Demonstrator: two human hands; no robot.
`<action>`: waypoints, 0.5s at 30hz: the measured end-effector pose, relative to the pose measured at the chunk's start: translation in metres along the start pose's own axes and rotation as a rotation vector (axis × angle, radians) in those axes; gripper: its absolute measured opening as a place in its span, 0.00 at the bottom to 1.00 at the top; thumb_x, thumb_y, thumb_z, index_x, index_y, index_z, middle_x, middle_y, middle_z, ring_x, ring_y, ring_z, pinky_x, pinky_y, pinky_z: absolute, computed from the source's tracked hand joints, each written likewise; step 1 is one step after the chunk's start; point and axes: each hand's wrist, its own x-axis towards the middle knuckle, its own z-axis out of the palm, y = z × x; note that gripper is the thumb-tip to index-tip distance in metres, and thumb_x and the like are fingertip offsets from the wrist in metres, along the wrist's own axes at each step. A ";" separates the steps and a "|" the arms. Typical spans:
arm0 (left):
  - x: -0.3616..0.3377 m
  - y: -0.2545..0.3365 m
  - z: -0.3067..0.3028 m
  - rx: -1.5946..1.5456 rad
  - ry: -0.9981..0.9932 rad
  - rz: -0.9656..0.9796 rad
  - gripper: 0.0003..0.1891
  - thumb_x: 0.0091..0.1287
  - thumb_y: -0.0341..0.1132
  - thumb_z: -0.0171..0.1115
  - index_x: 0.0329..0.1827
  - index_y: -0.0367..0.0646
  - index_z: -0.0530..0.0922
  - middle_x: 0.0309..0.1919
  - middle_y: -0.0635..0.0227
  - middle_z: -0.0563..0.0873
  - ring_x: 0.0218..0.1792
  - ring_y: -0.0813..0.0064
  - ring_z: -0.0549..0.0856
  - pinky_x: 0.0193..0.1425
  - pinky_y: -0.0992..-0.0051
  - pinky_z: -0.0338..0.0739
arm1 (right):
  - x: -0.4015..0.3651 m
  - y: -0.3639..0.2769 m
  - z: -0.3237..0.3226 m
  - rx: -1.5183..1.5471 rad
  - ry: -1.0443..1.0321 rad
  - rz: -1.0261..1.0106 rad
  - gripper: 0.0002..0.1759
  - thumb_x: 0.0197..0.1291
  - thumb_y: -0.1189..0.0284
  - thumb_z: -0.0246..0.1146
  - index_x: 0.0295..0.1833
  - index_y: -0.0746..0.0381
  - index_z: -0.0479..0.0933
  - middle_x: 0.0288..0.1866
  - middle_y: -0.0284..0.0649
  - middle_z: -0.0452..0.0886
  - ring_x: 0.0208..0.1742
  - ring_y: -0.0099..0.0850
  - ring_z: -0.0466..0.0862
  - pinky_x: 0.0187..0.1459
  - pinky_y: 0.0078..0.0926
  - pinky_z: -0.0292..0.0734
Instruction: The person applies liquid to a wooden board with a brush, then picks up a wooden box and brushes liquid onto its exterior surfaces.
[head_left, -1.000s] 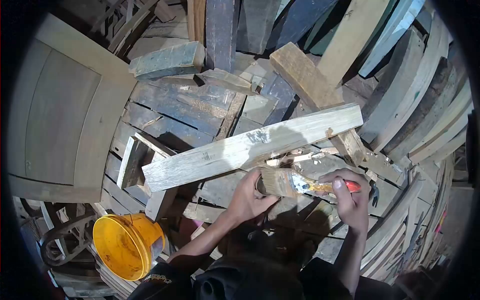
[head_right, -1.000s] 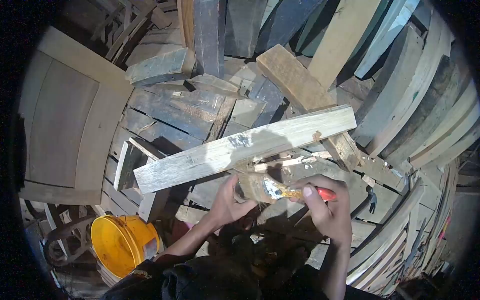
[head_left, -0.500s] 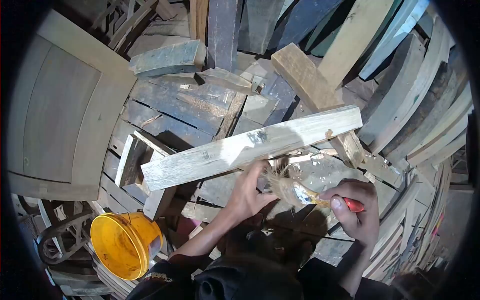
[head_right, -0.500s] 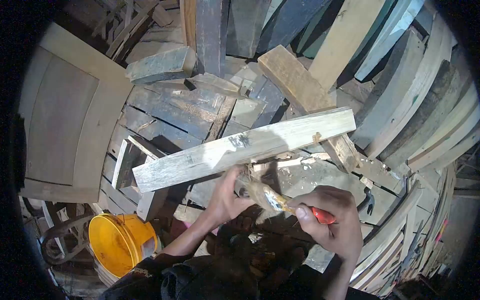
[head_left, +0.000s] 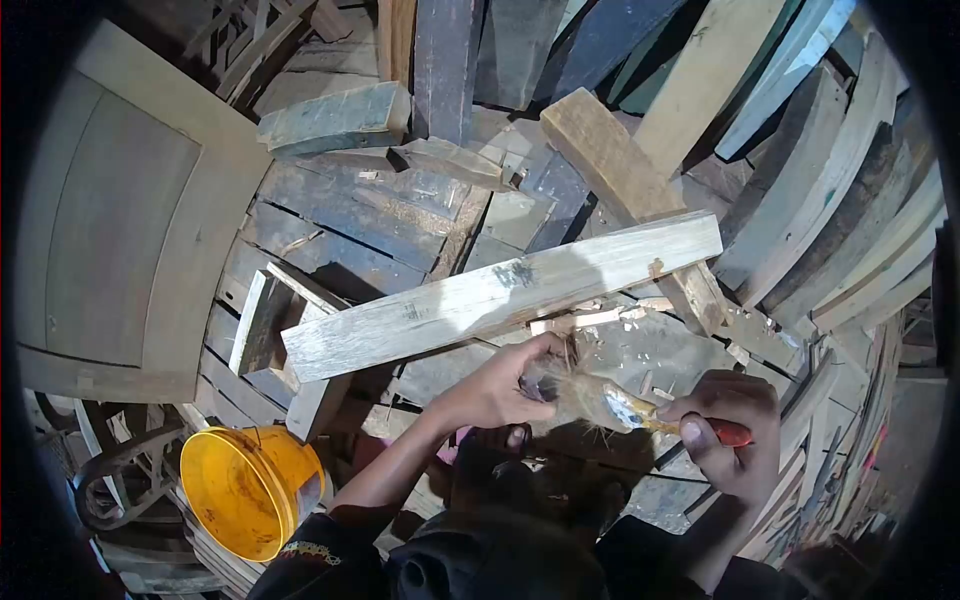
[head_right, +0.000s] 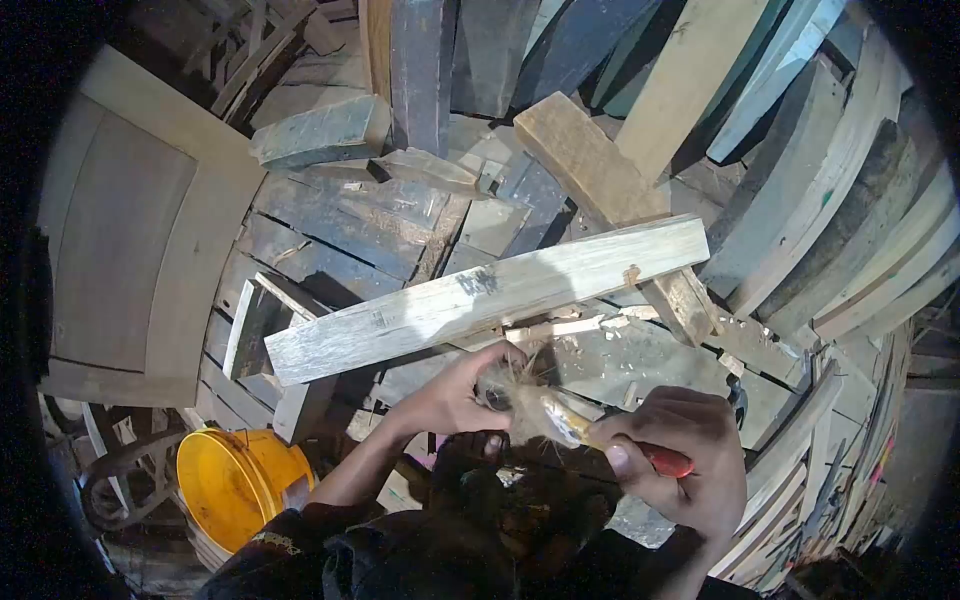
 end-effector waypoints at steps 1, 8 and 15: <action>0.001 -0.002 0.001 0.005 0.001 0.057 0.31 0.61 0.27 0.76 0.68 0.36 0.75 0.57 0.63 0.84 0.56 0.78 0.81 0.65 0.74 0.78 | 0.000 -0.001 -0.001 0.000 -0.016 -0.002 0.11 0.62 0.68 0.74 0.43 0.65 0.91 0.25 0.42 0.85 0.24 0.37 0.83 0.31 0.34 0.76; -0.002 0.001 0.003 -0.392 -0.193 -0.144 0.33 0.58 0.28 0.80 0.66 0.37 0.73 0.54 0.66 0.83 0.52 0.74 0.86 0.52 0.71 0.86 | -0.005 -0.011 0.000 -0.007 -0.051 -0.055 0.13 0.61 0.64 0.71 0.36 0.64 0.91 0.25 0.38 0.88 0.21 0.33 0.81 0.27 0.31 0.72; 0.007 0.003 0.008 0.193 -0.093 0.245 0.30 0.58 0.29 0.80 0.63 0.37 0.75 0.50 0.54 0.86 0.46 0.69 0.89 0.50 0.63 0.84 | -0.002 -0.021 -0.002 -0.096 -0.048 0.026 0.07 0.59 0.74 0.77 0.42 0.62 0.90 0.28 0.40 0.89 0.25 0.33 0.86 0.30 0.33 0.79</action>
